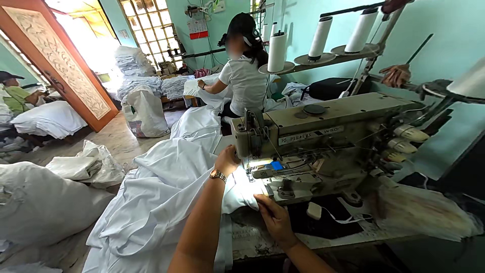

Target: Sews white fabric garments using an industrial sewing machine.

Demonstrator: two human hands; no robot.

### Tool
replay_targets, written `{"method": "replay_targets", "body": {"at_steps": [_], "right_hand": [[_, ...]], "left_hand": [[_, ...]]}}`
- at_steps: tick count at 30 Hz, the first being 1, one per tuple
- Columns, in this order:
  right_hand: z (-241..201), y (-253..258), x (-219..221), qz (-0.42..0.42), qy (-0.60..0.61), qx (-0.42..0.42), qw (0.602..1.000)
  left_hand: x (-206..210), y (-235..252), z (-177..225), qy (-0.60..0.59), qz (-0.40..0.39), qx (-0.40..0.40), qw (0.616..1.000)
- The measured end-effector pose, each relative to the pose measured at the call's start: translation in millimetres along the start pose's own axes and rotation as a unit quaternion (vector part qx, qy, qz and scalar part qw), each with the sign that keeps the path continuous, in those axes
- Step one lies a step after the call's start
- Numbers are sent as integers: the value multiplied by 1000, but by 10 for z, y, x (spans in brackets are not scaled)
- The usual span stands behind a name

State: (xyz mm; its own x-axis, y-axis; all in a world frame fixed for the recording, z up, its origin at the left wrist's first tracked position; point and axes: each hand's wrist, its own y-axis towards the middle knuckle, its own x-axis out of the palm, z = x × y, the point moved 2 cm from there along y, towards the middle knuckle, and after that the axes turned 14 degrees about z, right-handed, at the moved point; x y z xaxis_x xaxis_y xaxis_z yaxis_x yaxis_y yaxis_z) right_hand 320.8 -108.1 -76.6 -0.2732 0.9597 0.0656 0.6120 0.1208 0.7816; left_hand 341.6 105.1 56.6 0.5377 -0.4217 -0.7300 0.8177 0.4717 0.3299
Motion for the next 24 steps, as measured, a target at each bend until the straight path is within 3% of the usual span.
{"method": "replay_targets", "body": {"at_steps": [18, 24], "right_hand": [[-9, -33, 5, 3, -10, 0, 1000], [-177, 28, -94, -39, 5, 131, 991]], "left_hand": [[27, -10, -27, -1, -2, 8, 1000], [-11, -41, -41, -36, 27, -3, 999]]}}
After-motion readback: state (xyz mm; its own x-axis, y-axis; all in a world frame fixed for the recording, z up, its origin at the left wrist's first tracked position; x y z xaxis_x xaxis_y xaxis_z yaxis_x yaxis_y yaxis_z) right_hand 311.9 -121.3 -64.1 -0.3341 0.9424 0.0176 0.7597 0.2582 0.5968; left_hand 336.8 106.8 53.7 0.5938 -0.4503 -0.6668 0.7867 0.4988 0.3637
